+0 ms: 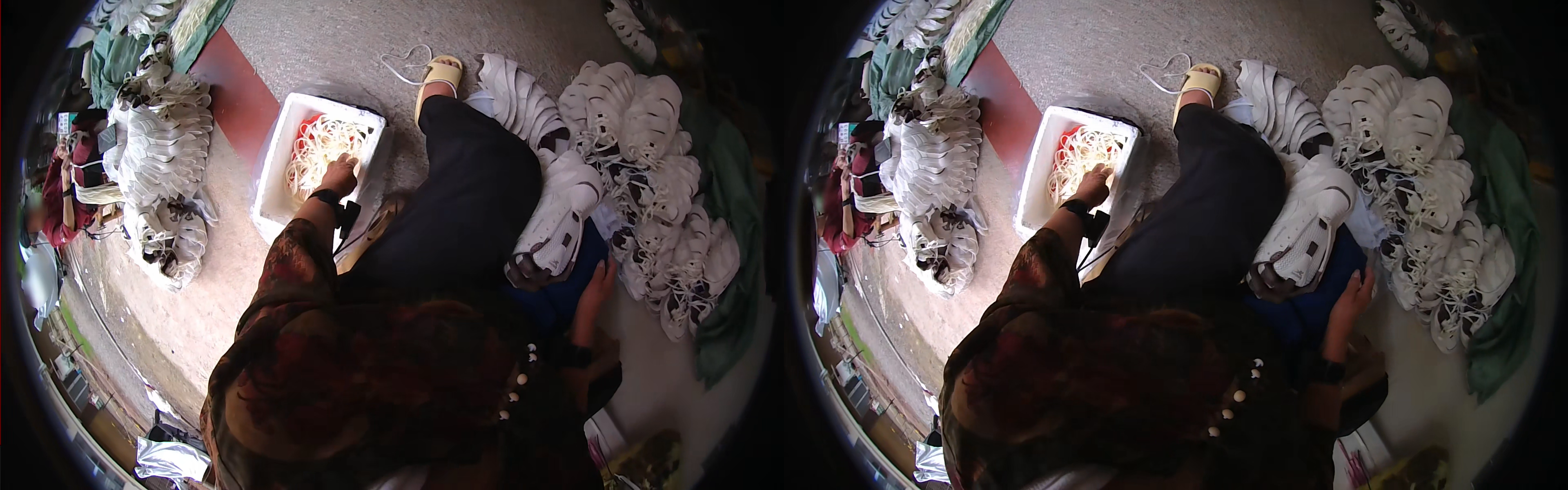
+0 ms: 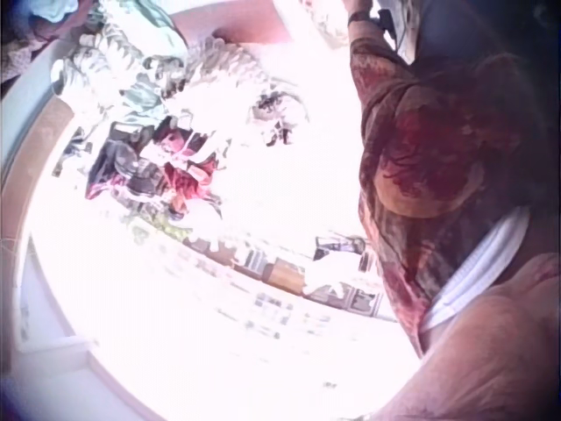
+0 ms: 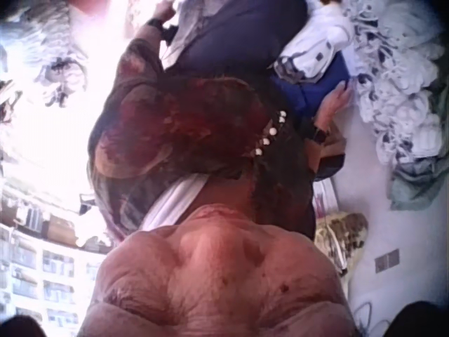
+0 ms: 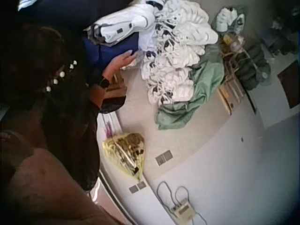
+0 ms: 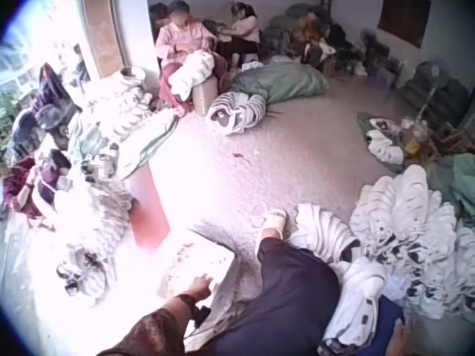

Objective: The recorder is lacing white athletic shoes and organizing them into stacks.

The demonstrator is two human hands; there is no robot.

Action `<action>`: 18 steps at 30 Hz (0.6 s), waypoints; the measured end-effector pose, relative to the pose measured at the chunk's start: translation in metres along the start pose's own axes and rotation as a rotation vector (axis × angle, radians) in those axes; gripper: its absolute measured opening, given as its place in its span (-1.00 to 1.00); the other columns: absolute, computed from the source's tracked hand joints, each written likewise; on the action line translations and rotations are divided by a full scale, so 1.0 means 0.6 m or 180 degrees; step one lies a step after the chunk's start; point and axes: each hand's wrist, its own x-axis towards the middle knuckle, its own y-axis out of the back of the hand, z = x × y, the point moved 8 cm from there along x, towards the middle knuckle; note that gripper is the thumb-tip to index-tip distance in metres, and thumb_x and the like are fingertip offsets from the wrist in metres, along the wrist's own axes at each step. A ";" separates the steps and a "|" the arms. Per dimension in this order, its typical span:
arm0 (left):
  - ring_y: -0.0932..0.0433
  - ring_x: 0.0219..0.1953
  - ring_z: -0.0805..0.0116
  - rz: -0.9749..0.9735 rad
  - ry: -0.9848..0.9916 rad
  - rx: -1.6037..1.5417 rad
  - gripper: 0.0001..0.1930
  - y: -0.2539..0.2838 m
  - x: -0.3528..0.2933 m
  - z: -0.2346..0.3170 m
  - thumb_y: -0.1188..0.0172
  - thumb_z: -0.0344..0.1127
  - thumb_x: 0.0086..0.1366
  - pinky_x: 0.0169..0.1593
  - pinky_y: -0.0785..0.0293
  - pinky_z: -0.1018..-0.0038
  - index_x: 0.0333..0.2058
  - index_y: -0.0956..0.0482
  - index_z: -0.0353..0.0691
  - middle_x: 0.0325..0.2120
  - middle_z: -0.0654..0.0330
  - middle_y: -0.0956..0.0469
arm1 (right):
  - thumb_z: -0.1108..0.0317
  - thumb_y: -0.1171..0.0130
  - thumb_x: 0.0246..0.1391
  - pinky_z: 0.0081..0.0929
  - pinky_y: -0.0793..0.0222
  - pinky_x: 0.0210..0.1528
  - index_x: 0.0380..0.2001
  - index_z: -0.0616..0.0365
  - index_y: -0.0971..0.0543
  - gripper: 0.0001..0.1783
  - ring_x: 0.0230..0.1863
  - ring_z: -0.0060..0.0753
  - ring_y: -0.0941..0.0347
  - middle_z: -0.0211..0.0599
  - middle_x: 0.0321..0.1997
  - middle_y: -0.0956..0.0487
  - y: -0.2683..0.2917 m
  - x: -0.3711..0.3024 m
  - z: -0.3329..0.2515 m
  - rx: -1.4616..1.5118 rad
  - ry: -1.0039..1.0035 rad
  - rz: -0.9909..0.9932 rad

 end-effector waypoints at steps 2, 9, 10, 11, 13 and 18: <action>-0.18 0.13 -0.09 -0.0127 0.0042 -0.0123 -0.54 -0.008 0.015 -0.004 0.13 -0.54 -0.01 0.14 -0.21 0.24 -0.06 -0.40 -0.17 0.15 -0.04 -0.12 | 0.25 0.13 0.14 -0.33 -0.15 0.07 -0.03 0.43 -0.31 -0.55 0.01 0.00 -0.31 0.16 -0.02 -0.38 0.000 -0.001 -0.010 -0.0028 0.0001 -0.0001; -0.48 -0.15 0.02 0.0655 0.0355 -0.1012 -0.71 -0.033 0.042 -0.053 0.03 -0.44 -0.02 -0.04 -0.38 0.33 -0.28 -0.55 -0.27 -0.29 -0.05 -0.53 | 0.26 0.16 0.15 -0.31 -0.10 0.13 -0.01 0.43 -0.30 -0.55 0.04 0.04 -0.28 0.17 0.01 -0.36 -0.004 0.002 0.009 -0.0235 0.0177 -0.0014; -0.51 -0.23 0.05 0.1109 0.0480 -0.0876 -0.75 0.017 0.007 -0.025 -0.03 -0.40 -0.01 -0.12 -0.41 0.32 -0.32 -0.57 -0.21 -0.35 -0.01 -0.55 | 0.26 0.16 0.15 -0.31 -0.10 0.13 -0.01 0.43 -0.30 -0.55 0.04 0.04 -0.28 0.17 0.01 -0.36 -0.004 0.002 0.013 -0.0223 0.0210 -0.0019; -0.52 -0.27 0.07 0.1139 0.0398 -0.0926 -0.77 0.050 -0.014 0.000 -0.06 -0.37 -0.01 -0.15 -0.43 0.33 -0.33 -0.58 -0.18 -0.37 0.01 -0.55 | 0.26 0.16 0.15 -0.30 -0.10 0.14 -0.01 0.43 -0.29 -0.55 0.06 0.04 -0.27 0.17 0.03 -0.35 -0.005 0.003 0.017 -0.0225 0.0171 -0.0037; -0.54 -0.38 0.11 0.1591 -0.0134 -0.1196 -0.86 0.087 -0.046 0.038 -0.11 -0.35 0.02 -0.26 -0.45 0.37 -0.40 -0.57 -0.11 -0.44 0.08 -0.56 | 0.26 0.16 0.15 -0.30 -0.09 0.14 -0.01 0.43 -0.29 -0.54 0.07 0.05 -0.25 0.17 0.04 -0.33 -0.006 0.010 0.025 -0.0195 0.0180 -0.0075; -0.48 -0.37 0.43 0.0919 -0.2144 -0.2652 -0.96 0.225 -0.215 0.320 -0.09 -0.52 0.14 -0.23 -0.39 0.54 -0.39 -0.47 -0.30 -0.45 0.22 -0.50 | 0.24 0.03 0.07 -0.32 -0.02 0.19 0.00 0.41 -0.29 -0.49 0.14 -0.08 -0.20 0.08 0.11 -0.29 -0.006 0.011 -0.062 0.0001 0.0579 -0.0416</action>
